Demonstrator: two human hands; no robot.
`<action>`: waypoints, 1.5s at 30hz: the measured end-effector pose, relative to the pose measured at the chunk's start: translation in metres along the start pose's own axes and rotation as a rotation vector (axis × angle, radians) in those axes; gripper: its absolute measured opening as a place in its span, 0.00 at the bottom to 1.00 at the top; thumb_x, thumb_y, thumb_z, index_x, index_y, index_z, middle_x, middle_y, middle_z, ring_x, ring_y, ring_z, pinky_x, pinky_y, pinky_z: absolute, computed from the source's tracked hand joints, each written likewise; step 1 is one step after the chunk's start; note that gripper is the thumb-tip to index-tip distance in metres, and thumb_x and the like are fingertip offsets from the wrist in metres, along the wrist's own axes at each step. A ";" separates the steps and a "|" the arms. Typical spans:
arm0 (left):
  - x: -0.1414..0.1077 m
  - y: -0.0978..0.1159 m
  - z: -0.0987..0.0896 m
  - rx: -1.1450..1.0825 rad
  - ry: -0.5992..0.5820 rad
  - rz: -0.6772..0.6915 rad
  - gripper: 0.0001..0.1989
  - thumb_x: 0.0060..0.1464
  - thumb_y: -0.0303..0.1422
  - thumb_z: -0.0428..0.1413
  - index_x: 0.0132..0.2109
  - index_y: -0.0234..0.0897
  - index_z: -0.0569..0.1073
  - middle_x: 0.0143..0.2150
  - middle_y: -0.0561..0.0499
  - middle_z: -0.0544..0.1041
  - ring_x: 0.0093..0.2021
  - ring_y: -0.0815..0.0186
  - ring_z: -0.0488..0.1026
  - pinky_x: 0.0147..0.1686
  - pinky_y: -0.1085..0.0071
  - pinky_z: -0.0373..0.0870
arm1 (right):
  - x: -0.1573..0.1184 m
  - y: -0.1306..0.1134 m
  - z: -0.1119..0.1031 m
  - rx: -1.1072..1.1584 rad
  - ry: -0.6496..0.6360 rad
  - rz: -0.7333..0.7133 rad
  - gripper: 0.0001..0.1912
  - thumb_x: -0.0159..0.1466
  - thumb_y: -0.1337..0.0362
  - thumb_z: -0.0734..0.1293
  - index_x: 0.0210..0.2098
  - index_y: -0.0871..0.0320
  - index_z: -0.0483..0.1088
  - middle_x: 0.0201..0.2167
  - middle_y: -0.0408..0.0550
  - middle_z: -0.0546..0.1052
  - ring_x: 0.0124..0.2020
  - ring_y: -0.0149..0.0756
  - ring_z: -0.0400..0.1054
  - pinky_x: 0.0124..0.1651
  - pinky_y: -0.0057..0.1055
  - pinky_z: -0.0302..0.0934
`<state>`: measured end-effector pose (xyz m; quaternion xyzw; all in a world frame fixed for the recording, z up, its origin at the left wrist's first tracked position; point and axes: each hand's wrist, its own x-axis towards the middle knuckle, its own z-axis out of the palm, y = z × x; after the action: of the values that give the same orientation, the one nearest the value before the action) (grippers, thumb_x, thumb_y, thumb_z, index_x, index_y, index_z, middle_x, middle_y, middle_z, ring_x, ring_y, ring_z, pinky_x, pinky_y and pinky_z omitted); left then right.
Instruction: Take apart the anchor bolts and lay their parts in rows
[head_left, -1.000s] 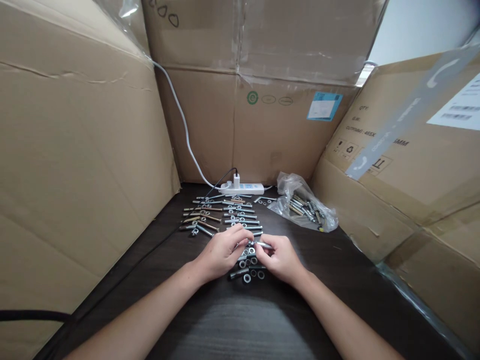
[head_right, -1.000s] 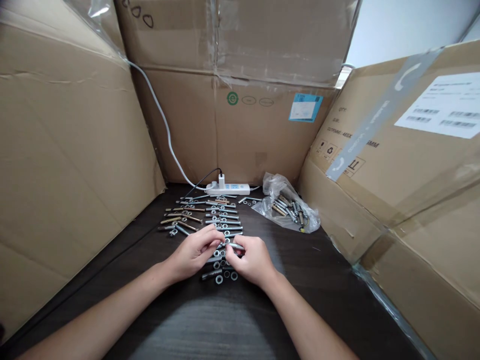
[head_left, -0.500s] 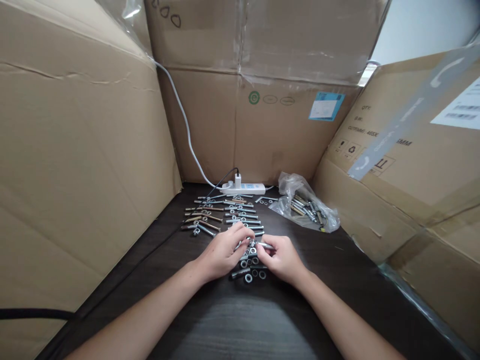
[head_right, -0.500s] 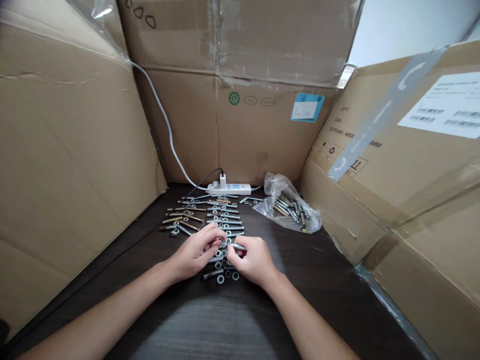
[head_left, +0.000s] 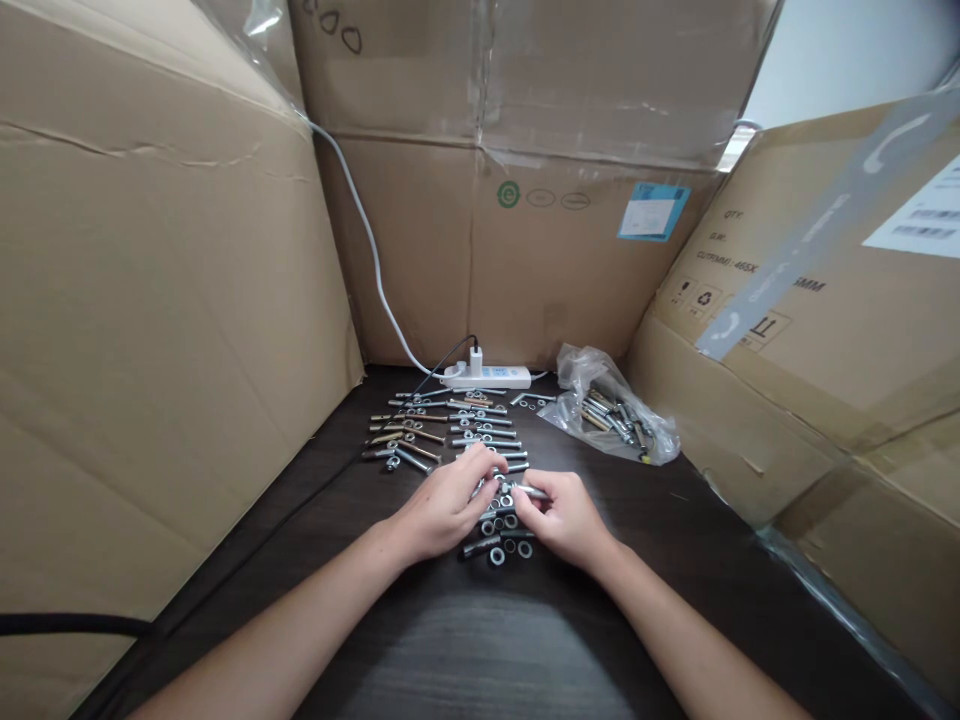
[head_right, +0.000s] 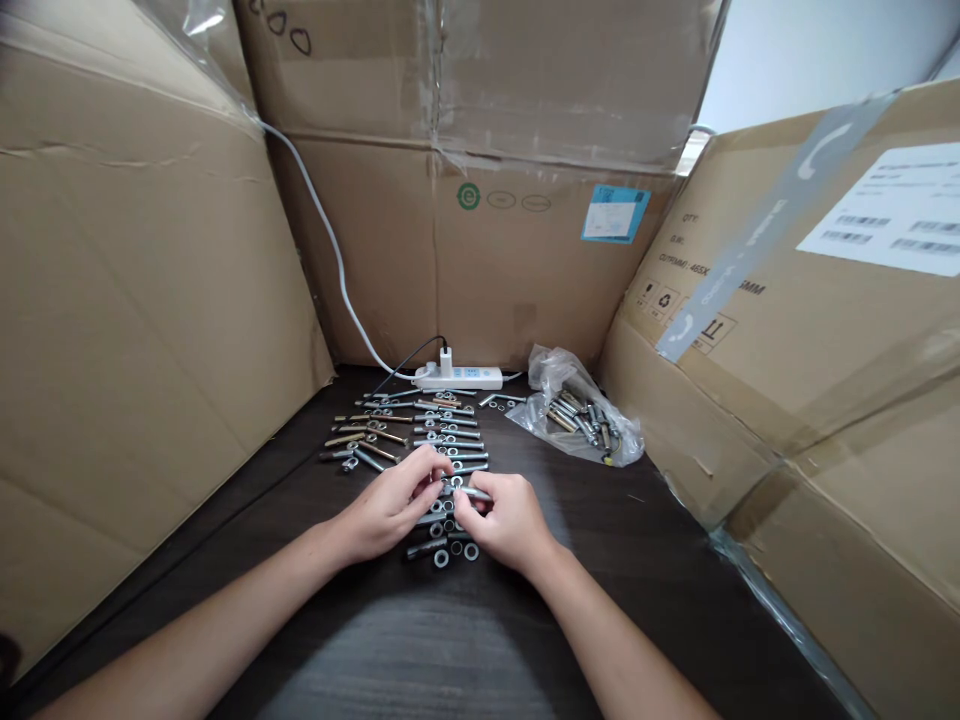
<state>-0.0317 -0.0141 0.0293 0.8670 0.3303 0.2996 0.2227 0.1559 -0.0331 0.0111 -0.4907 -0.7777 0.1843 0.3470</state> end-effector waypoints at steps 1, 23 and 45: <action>0.000 0.001 -0.001 -0.005 -0.008 0.018 0.08 0.62 0.30 0.42 0.45 0.39 0.65 0.39 0.51 0.66 0.34 0.69 0.64 0.37 0.73 0.62 | 0.000 -0.001 0.000 0.004 -0.001 0.003 0.18 0.60 0.59 0.59 0.17 0.58 0.51 0.14 0.38 0.56 0.18 0.25 0.48 0.23 0.25 0.43; -0.001 0.002 -0.003 0.069 -0.084 0.044 0.09 0.63 0.30 0.40 0.44 0.39 0.64 0.41 0.51 0.68 0.37 0.68 0.66 0.39 0.73 0.62 | 0.000 0.002 0.000 0.002 -0.004 0.019 0.18 0.59 0.61 0.60 0.17 0.59 0.51 0.14 0.37 0.54 0.18 0.24 0.47 0.23 0.24 0.42; 0.001 -0.001 0.000 0.172 -0.103 -0.036 0.12 0.63 0.33 0.41 0.34 0.38 0.65 0.32 0.54 0.68 0.32 0.69 0.65 0.32 0.74 0.60 | 0.001 0.002 0.000 -0.021 0.010 0.001 0.20 0.60 0.59 0.60 0.16 0.59 0.50 0.14 0.37 0.54 0.18 0.24 0.47 0.22 0.25 0.40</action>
<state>-0.0314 -0.0128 0.0293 0.8911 0.3584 0.2210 0.1692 0.1567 -0.0314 0.0099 -0.4956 -0.7776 0.1739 0.3456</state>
